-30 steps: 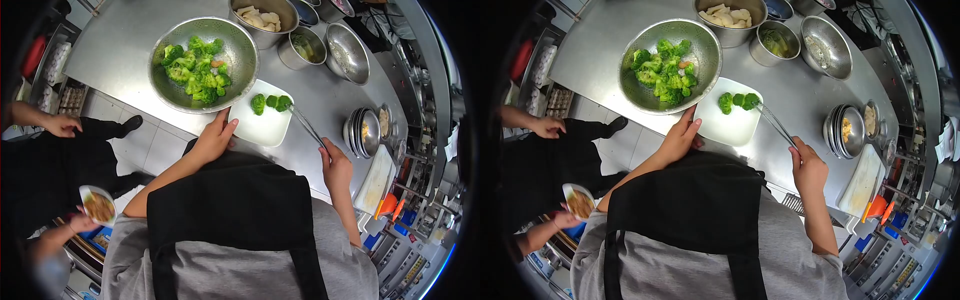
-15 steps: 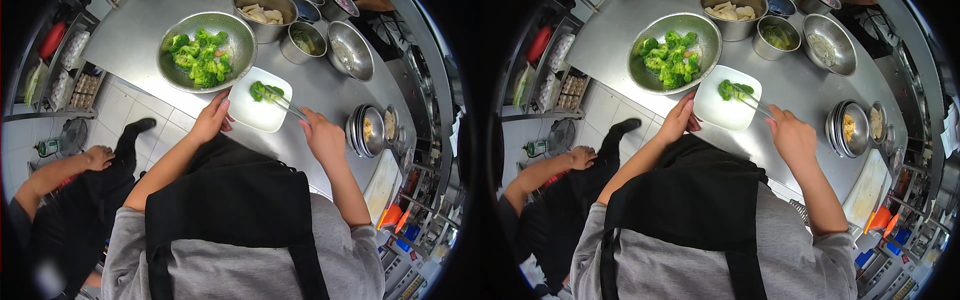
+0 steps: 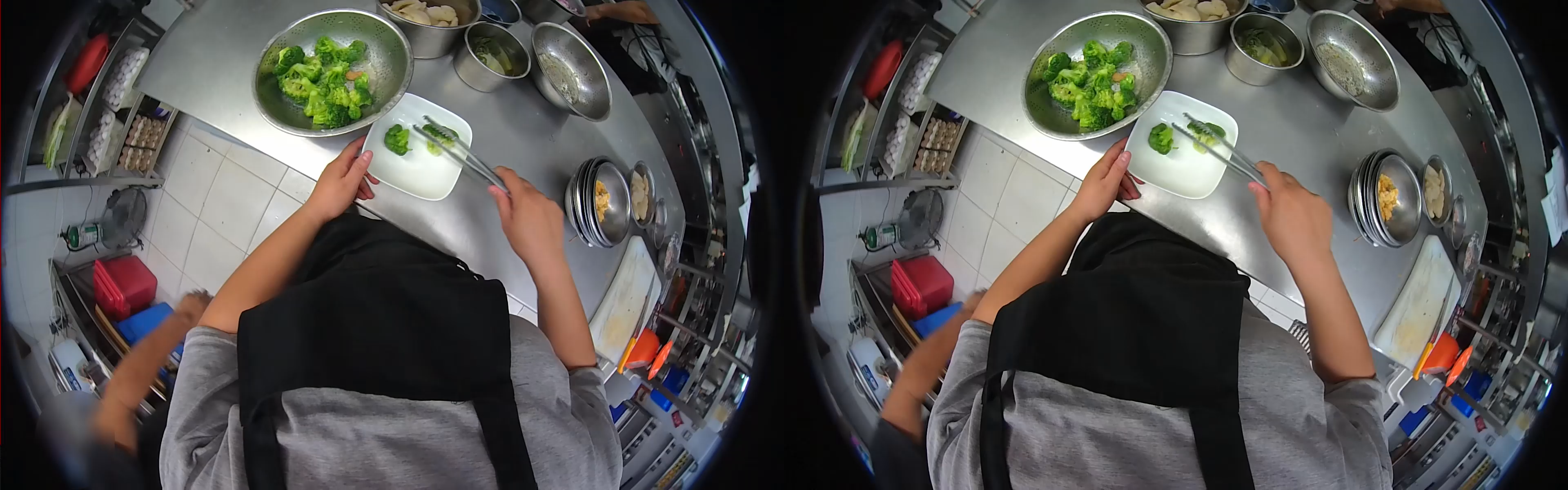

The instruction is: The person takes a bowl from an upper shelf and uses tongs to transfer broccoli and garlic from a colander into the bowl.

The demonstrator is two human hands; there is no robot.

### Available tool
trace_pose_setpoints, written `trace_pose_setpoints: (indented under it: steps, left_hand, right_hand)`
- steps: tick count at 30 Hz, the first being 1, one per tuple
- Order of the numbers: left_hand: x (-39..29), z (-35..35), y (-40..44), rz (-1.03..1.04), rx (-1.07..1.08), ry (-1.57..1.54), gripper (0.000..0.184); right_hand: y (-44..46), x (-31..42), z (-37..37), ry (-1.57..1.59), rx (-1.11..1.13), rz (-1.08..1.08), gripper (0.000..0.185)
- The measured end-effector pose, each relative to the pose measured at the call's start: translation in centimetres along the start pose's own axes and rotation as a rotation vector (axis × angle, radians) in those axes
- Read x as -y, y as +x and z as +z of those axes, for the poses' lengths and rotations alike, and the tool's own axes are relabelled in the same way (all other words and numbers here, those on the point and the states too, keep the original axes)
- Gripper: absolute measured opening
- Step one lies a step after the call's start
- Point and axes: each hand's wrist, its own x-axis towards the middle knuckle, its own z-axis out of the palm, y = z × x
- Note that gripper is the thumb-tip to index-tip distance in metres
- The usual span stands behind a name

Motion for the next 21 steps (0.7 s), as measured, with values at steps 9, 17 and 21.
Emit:
trace_pose_setpoints:
  steps: [9, 17, 21]
  left_hand:
    - [-0.6, -1.4, 1.1, -0.031, 0.239, 0.024, 0.061]
    - [-0.9, -4.2, 3.7, -0.111, 0.395, 0.031, 0.053]
    - [-1.0, -5.4, 4.1, -0.141, 0.503, 0.064, 0.057]
  right_hand:
    - [0.6, 0.4, -1.9, -0.164, -0.066, 0.062, 0.025]
    - [3.5, 4.4, -3.5, -0.218, 0.056, -0.031, 0.023]
    - [0.9, 5.8, -5.2, -0.126, -0.063, 0.051, 0.025]
